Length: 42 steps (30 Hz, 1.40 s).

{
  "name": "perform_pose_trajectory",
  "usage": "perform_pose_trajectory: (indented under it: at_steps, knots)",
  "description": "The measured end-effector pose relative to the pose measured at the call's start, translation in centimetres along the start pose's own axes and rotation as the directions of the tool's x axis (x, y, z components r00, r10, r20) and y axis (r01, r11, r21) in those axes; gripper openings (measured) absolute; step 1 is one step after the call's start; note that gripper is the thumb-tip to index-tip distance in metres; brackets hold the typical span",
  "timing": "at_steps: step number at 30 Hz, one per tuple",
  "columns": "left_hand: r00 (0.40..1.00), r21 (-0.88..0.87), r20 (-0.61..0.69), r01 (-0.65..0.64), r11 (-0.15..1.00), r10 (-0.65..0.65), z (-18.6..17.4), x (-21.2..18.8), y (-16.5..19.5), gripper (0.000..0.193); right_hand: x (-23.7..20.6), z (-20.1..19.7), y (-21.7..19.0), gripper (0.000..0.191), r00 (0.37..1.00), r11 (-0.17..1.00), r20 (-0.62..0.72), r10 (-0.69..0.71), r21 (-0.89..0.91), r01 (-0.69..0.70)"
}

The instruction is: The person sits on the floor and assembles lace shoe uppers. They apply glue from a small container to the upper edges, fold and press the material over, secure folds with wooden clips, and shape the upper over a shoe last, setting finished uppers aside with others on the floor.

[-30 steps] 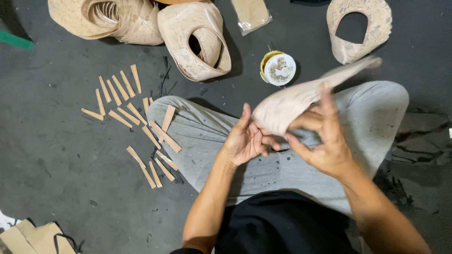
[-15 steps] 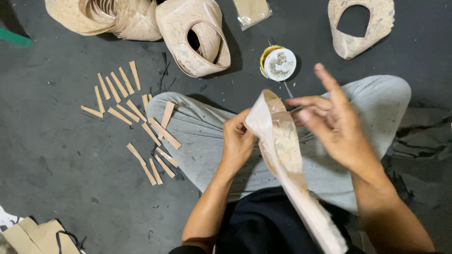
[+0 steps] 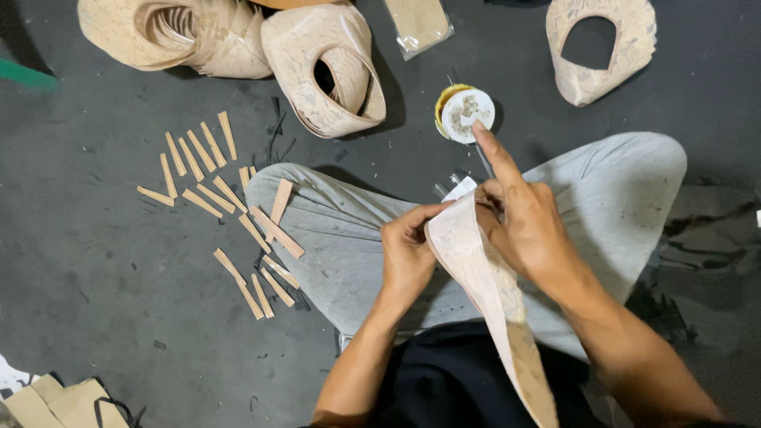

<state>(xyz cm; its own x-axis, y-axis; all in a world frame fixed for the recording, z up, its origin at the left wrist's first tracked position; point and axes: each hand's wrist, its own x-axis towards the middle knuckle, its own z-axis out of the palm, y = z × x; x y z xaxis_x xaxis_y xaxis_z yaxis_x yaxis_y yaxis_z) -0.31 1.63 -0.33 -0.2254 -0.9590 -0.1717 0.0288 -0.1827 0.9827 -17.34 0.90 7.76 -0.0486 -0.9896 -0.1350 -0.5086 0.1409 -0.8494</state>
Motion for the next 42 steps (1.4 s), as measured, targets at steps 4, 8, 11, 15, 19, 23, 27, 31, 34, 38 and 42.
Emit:
perform_pose_trajectory:
  at_steps: [4,8,11,15,19,23,27,31,34,38,42]
  knots:
    - [0.997,0.178,-0.049,-0.054,0.983,0.064,-0.3,0.1,0.5,0.026,0.0,0.3,0.5,0.089,0.999,0.998,0.018,-0.044,0.040,0.043]
    - [0.992,0.288,-0.044,-0.098,0.953,0.115,-0.8,0.5,0.9,0.028,0.4,0.5,1.5,0.092,0.998,0.986,0.041,-0.050,0.162,0.043]
    - [0.998,0.306,-0.051,-0.011,0.952,0.028,-0.8,0.7,0.8,0.028,0.5,0.8,2.6,0.089,1.000,0.981,0.014,-0.004,0.194,0.001]
    - [0.999,0.264,-0.042,0.004,0.964,0.007,-0.4,1.3,-0.3,0.030,0.1,1.2,4.7,0.086,0.994,0.991,0.000,0.110,0.082,-0.110]
    - [0.999,0.151,-0.034,0.012,0.989,-0.007,0.0,2.0,-1.9,0.030,1.0,1.6,7.2,0.086,0.998,0.994,-0.057,-0.038,0.100,0.043]
    - [0.997,0.234,-0.065,0.056,0.971,-0.042,0.7,2.4,-2.8,0.018,1.6,1.3,8.7,0.083,0.991,0.883,0.022,0.131,0.451,-0.127]
    - [0.996,0.172,-0.025,0.089,0.981,-0.086,1.0,3.1,-2.4,0.018,0.5,0.8,8.3,0.088,0.992,0.962,-0.069,-0.107,0.245,0.120]
    - [0.997,0.259,0.050,0.046,0.965,-0.061,1.0,3.3,-1.0,0.022,0.7,1.1,7.2,0.088,0.992,0.982,-0.095,-0.087,0.162,0.101]
    - [0.997,0.358,0.035,-0.076,0.931,0.067,1.2,3.2,0.0,0.026,0.8,0.8,6.7,0.073,0.967,0.961,-0.023,-0.254,0.108,0.255]
    - [0.995,0.436,0.004,-0.088,0.896,0.096,1.5,2.6,1.1,0.029,0.4,0.6,6.0,0.089,0.980,0.912,-0.089,-0.176,0.361,0.196]
    - [0.989,0.359,-0.012,-0.130,0.924,0.144,1.2,2.8,1.7,0.030,0.8,0.4,5.7,0.094,0.990,0.941,-0.025,0.138,0.316,-0.123]
